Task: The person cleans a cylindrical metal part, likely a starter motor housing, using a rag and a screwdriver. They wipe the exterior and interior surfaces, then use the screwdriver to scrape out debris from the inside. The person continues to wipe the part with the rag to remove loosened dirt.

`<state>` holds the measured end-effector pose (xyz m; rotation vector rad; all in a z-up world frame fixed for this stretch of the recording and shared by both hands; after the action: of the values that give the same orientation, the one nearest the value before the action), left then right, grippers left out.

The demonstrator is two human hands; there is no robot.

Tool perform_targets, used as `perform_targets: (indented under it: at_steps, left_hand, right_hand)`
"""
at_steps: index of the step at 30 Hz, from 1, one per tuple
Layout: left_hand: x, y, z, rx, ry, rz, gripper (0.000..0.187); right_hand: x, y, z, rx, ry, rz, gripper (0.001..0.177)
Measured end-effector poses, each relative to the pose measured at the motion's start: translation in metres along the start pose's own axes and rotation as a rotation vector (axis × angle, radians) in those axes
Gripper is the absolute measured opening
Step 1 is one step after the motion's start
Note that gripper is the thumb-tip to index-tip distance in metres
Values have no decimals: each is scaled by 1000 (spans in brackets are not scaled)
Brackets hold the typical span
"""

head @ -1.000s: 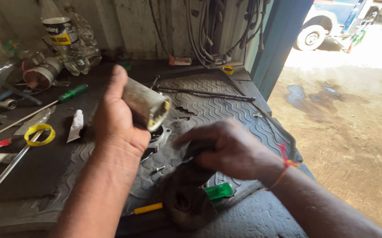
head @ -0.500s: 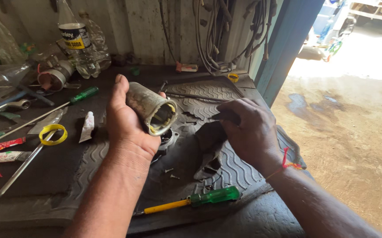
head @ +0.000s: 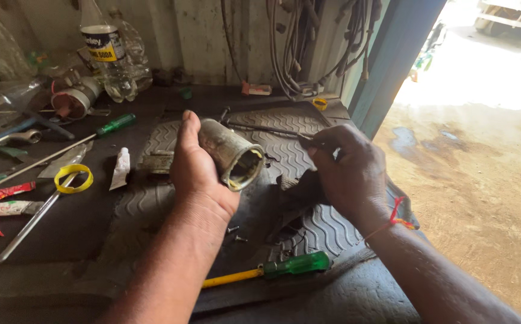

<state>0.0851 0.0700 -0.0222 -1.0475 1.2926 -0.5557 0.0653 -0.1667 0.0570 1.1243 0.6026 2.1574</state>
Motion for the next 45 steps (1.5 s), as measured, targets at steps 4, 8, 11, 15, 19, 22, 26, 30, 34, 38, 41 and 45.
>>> perform_targets:
  at_steps: [4, 8, 11, 15, 19, 22, 26, 30, 34, 38, 41, 45]
  left_hand:
    - [5, -1, -2, -34, 4, -42, 46]
    - [2, 0, -5, -54, 45, -117, 49]
    - [2, 0, -7, -53, 45, -141, 51]
    - [2, 7, -3, -74, 32, -130, 52]
    - [4, 5, 1, -29, 12, -130, 54]
    - [1, 8, -1, -106, -9, -112, 55]
    - [3, 6, -6, -116, -26, -103, 55]
    - [1, 12, -9, -204, -36, 34, 54]
    - [-4, 12, -3, -159, -3, -21, 53]
    - [-5, 10, 0, -101, 5, -47, 51]
    - [-3, 9, -3, -107, -9, -2, 50]
    - [5, -1, -11, -63, -14, 30, 51]
  right_hand:
    - [-16, -2, 2, 3, -123, 317, 29]
    - [-29, -18, 2, 99, -177, 836, 30]
    - [-38, -25, -2, 140, -264, 960, 25]
    - [-37, -30, -5, 128, -316, 1113, 18]
    - [-25, -22, -7, 84, -248, 1087, 17]
    - [-3, -14, -10, 53, -61, 1049, 20]
    - [38, -19, -28, 150, 137, 794, 23]
    - [65, -55, -45, 481, 17, 313, 37]
    - [103, -35, -51, 462, 606, 137, 50]
    - [101, -37, -56, 473, 703, 88, 49]
    - [96, -37, -52, 372, 672, 150, 33]
    - [86, -26, -46, 193, 553, 246, 19]
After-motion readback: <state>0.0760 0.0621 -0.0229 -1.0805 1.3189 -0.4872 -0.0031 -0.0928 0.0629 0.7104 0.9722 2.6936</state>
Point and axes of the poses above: each hand's wrist, its own z-axis towards the middle knuckle, its own y-axis out of the back of the hand, x = y × z, the point moved 8 cm from there along z, towards the middle knuckle, and after that the axes turned 9 degrees about x, right-handed, at the moved point
